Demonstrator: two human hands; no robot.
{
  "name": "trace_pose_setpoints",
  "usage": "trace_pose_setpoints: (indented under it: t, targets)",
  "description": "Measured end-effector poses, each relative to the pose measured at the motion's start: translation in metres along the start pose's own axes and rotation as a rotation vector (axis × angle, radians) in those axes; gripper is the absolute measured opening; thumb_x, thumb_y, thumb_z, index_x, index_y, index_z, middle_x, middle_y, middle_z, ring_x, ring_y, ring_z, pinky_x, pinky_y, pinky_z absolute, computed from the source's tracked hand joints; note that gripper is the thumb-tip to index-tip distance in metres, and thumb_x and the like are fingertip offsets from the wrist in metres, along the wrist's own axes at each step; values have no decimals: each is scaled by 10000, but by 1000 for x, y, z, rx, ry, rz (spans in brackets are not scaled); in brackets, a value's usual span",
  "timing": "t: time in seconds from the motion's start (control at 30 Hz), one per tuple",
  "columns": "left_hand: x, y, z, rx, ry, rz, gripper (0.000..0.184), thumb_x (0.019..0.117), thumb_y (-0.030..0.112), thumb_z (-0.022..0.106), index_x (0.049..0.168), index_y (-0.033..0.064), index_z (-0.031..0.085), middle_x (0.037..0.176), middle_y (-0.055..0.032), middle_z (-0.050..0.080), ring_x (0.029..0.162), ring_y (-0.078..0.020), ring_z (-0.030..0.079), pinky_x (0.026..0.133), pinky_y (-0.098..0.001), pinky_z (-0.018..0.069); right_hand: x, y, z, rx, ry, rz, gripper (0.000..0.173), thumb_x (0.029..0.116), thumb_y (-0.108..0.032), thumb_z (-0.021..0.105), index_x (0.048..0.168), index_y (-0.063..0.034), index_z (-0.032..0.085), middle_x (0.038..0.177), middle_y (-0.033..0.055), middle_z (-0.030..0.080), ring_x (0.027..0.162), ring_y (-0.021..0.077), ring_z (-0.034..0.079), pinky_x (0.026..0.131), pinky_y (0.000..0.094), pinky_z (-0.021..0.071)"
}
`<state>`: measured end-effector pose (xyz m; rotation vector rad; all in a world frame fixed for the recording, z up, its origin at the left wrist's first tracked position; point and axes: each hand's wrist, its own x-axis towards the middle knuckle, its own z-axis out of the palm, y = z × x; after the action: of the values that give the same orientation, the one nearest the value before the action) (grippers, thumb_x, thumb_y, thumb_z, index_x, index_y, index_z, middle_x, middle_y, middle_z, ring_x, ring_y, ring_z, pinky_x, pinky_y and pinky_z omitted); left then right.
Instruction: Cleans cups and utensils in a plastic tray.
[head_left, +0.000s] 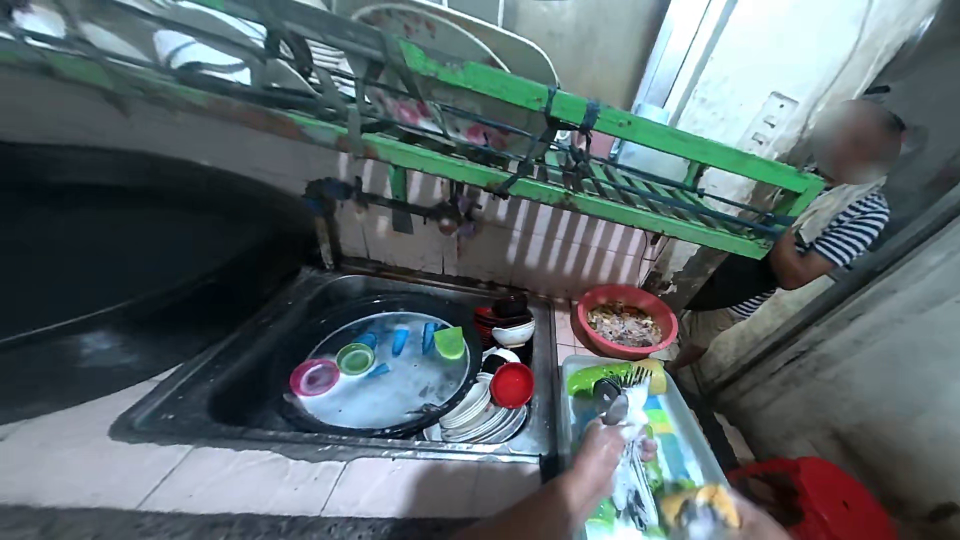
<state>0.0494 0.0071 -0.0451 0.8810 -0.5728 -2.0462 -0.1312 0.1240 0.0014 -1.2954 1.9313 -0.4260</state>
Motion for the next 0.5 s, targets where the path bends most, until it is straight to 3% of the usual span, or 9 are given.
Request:
trace_pose_setpoints:
  t: [0.07,0.13,0.2,0.27,0.37,0.43,0.5]
  targets:
    - [0,-4,3,107,35,11,207,1004,69,615,1185,-26,580,912,-105,698,769,-170,697,701,-308,596,3,-26,-5,142,280,-57,517,831,-202,802,1278,-11,626,1092,153,707,972,251,694,869,493,576]
    - [-5,-9,5,201,57,36,208,997,66,604,1186,-21,604,994,-103,655,872,-158,636,789,-319,545,16,-50,10,131,403,-171,514,840,-242,797,1276,-10,654,1236,179,662,1116,272,652,972,488,534]
    - [-9,-9,2,153,39,58,182,1058,80,493,1161,-22,603,1000,-97,644,901,-153,625,818,-322,537,29,-49,42,58,346,-302,502,852,-192,782,1264,55,637,1293,248,619,1197,324,614,1045,476,500]
    - [-2,-1,-5,40,40,38,207,1076,131,496,1085,-19,638,892,-85,696,807,-164,690,746,-319,590,30,-35,65,-88,178,-381,451,862,-198,771,1213,67,670,1281,273,617,1230,376,589,1080,501,471]
    - [0,0,-13,48,8,35,167,1058,115,532,1116,-24,606,838,-76,670,700,-160,670,663,-295,586,15,-17,59,-126,22,-450,317,831,-105,768,1096,65,734,1190,265,660,1165,374,617,1031,513,497]
    - [-2,-3,-11,130,-20,19,166,1044,121,566,1141,-12,592,817,-58,653,655,-141,646,628,-283,576,9,-14,36,128,69,-333,398,811,-50,764,1167,94,661,1178,198,665,1095,259,649,973,441,541]
    - [-8,-6,-9,227,-79,-30,155,1036,127,583,1133,6,580,780,-41,637,596,-118,616,572,-266,558,9,-24,17,477,219,-201,512,791,-19,723,1276,38,570,1039,105,708,886,164,704,789,372,611]
